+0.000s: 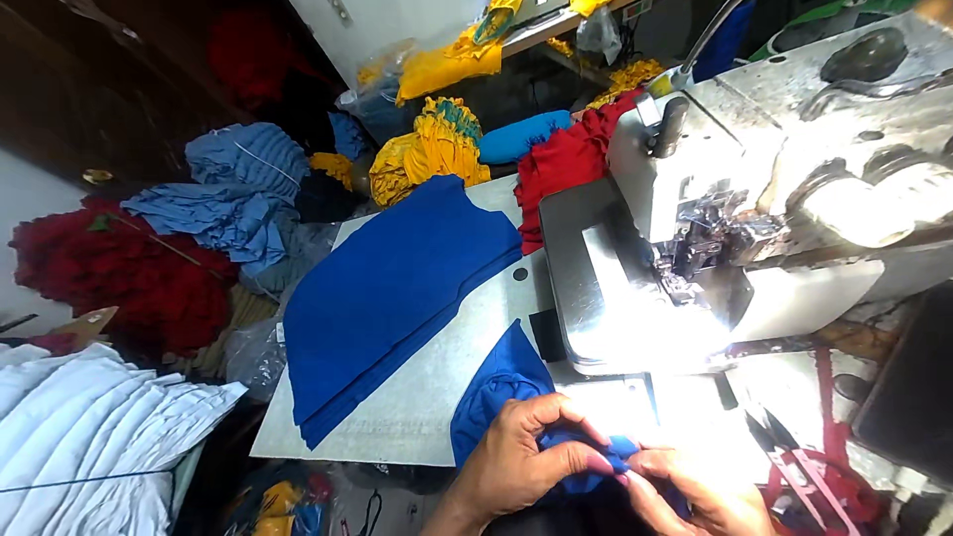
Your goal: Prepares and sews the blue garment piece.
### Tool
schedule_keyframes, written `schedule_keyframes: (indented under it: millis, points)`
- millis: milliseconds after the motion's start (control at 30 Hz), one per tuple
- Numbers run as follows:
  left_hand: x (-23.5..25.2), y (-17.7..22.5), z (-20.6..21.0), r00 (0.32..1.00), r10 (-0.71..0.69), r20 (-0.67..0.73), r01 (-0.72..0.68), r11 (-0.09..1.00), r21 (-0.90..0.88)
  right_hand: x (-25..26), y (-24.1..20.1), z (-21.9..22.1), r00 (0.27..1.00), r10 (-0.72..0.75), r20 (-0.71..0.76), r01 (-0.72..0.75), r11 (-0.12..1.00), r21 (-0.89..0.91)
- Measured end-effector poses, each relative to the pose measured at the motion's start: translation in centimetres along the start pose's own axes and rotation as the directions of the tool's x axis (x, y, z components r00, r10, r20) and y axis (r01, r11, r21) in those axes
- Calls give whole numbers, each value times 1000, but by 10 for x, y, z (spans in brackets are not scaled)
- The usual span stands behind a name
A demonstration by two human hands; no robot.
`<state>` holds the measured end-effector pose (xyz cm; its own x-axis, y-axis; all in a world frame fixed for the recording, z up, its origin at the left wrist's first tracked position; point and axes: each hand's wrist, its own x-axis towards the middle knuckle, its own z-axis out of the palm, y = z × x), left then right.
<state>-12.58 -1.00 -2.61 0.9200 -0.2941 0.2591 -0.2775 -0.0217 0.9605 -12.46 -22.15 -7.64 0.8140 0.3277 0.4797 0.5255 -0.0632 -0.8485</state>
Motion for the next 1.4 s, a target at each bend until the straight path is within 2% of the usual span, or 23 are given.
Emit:
schedule_keyframes:
  millis: [100, 233, 433, 633, 767, 900, 1400]
  points:
    - [-1, 1, -2, 999, 3, 37, -4, 999, 47, -1, 1, -2, 1000, -3, 8, 3, 1000, -3]
    - [-3, -3, -2, 1000, 17, -5, -16, 991, 130, -2, 5, -3, 1000, -21, -13, 21, 1000, -18]
    - [-4, -6, -1, 999, 13, -37, -9, 995, 95, -3, 3, -2, 1000, -3, -9, 3, 1000, -18]
    - [-4, -3, -5, 998, 23, 54, -28, 995, 91, -4, 7, 1, 1000, -10, -14, 10, 1000, -3]
    - [-2, 0, -5, 993, 15, 116, -33, 988, 151, -6, 8, 3, 1000, -15, 0, 15, 1000, 13]
    - [-4, -2, -5, 995, -33, 98, 13, 980, 201, -7, 8, 4, 1000, -28, 1, 28, 999, 24]
    - [-4, -5, -1, 992, -121, -15, 122, 986, 111, -11, 7, 11, 1000, -11, 10, 11, 1000, 21]
